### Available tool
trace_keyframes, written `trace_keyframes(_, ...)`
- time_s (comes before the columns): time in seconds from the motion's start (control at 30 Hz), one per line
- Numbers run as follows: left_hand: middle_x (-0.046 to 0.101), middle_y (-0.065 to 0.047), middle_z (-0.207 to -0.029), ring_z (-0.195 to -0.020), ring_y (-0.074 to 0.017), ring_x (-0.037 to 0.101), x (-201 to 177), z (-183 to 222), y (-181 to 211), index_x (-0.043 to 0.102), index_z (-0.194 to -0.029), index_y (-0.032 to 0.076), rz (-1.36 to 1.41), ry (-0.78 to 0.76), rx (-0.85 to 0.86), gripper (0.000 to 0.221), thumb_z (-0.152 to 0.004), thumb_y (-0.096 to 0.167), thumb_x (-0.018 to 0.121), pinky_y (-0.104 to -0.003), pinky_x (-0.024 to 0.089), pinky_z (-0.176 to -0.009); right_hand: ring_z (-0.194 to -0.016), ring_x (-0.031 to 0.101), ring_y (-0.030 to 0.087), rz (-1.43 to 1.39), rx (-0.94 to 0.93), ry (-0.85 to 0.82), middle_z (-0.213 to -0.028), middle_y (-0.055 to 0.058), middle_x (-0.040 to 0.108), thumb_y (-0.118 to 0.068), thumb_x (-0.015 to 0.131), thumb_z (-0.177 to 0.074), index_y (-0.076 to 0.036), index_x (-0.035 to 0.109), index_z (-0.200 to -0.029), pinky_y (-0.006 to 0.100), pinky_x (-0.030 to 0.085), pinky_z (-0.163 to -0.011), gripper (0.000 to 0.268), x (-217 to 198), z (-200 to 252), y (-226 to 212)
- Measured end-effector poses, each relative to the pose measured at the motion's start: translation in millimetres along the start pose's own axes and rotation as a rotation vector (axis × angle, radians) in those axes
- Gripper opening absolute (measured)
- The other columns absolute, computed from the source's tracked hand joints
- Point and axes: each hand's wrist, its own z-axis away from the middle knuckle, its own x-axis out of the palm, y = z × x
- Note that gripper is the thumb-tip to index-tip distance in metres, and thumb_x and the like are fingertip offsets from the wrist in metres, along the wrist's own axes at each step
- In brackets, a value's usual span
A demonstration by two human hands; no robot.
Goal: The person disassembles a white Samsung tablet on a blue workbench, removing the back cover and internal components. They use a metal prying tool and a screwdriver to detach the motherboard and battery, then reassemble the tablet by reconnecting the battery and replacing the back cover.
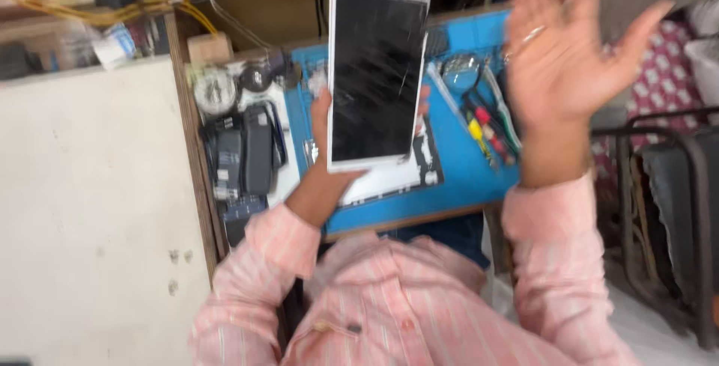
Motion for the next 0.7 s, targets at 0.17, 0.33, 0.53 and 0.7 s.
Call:
trace_keyframes(0.17,0.048,-0.031,-0.151,-0.130,-0.0377,0.058,-19.7,-9.6,3.4,0.032,-0.165,0.002,-0.130,-0.041,0.090,0.098,-0.097,0.068,0.054,-0.046,0.051,-0.107,-0.129,0.056,0.025,0.679,-0.095,-0.204,-0.143,0.017,0.054,-0.047,0.061,-0.112,-0.006,0.047,-0.152,0.036,0.050,-0.103,0.058,-17.9,29.2,7.7)
trace_keyframes(0.33,0.056,-0.027,-0.145,-0.129,-0.0339,0.061,-25.3,-18.7,-8.3,0.040,-0.158,-0.008,-0.323,0.171,0.212,0.091,-0.103,0.062,0.057,-0.048,0.052,-0.109,-0.136,0.056,0.028,0.997,0.057,-0.160,-0.158,0.016,0.052,-0.030,0.075,-0.100,-0.002,0.047,-0.153,0.041,0.053,-0.113,0.066,-48.2,72.3,71.1)
trace_keyframes(0.53,0.063,-0.016,-0.133,-0.129,-0.0203,0.059,-5.4,-24.5,-11.5,0.033,-0.163,0.010,-0.854,0.297,0.312,0.085,-0.097,0.046,0.072,-0.038,0.049,-0.110,-0.146,0.050,0.024,0.945,0.194,-0.186,-0.162,0.009,0.040,-0.039,0.087,-0.085,-0.005,0.033,-0.162,0.036,0.049,-0.114,0.100,-43.1,77.2,96.3)
trace_keyframes(0.7,0.065,-0.015,-0.124,-0.117,-0.0217,0.063,3.7,-25.6,-18.8,0.033,-0.163,0.010,-0.932,0.305,0.324,0.084,-0.096,0.033,0.078,-0.038,0.052,-0.105,-0.134,0.049,0.022,0.924,0.298,-0.230,-0.160,0.009,0.036,-0.031,0.095,-0.077,-0.006,0.026,-0.165,0.037,0.050,-0.109,0.114,-53.9,74.0,97.3)
